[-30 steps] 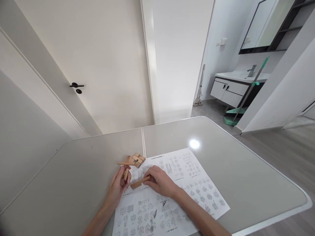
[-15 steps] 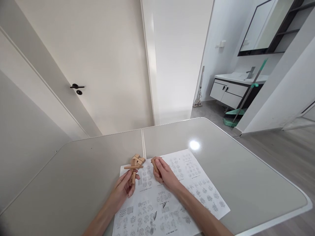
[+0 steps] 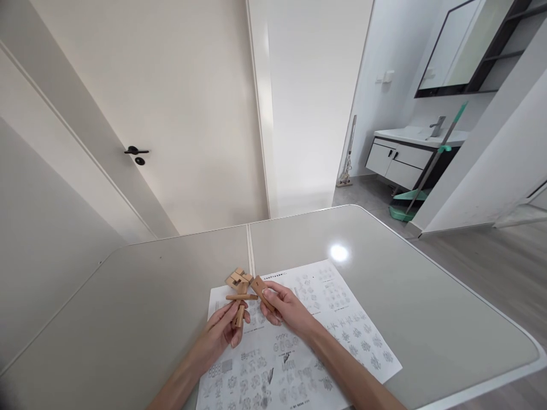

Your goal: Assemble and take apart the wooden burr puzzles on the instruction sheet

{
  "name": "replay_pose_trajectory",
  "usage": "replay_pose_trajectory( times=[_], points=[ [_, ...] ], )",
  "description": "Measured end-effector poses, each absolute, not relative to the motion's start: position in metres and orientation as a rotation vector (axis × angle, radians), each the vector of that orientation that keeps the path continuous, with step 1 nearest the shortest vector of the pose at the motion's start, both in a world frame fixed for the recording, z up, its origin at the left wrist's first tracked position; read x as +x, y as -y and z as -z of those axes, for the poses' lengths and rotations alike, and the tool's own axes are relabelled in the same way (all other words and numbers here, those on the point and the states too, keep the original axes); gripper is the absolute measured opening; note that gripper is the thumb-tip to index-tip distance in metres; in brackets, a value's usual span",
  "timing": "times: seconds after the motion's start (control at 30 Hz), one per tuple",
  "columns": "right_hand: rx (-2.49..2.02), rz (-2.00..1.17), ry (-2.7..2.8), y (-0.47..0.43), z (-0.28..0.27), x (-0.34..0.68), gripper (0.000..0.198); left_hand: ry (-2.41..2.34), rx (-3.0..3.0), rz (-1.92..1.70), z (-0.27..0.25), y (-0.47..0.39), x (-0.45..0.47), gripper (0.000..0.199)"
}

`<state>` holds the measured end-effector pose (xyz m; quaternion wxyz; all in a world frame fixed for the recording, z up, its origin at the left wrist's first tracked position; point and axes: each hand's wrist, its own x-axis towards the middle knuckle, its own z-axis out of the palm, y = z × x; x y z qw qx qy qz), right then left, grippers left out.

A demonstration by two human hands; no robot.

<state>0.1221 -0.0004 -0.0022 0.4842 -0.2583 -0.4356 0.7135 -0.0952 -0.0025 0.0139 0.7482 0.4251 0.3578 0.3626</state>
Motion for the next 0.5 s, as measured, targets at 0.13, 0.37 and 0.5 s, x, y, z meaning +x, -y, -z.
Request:
replay_pose_trajectory(
  times=[0.13, 0.37, 0.5],
  points=[
    [-0.612, -1.727, 1.169, 0.0023, 0.0000, 0.1206, 0.045, -0.740, 0.939, -0.744, -0.0124, 0.0035, -0.0938, 0.037],
    [-0.654, -1.687, 1.318, 0.0040, -0.0017, 0.1233, 0.043, -0.710, 0.948, -0.715, -0.0064, 0.0039, -0.0952, 0.036],
    [-0.680, -1.671, 1.363, 0.0043, -0.0029, 0.1241, 0.042, -0.700, 0.944, -0.692, -0.0066, 0.0049, -0.0954, 0.037]
  ],
)
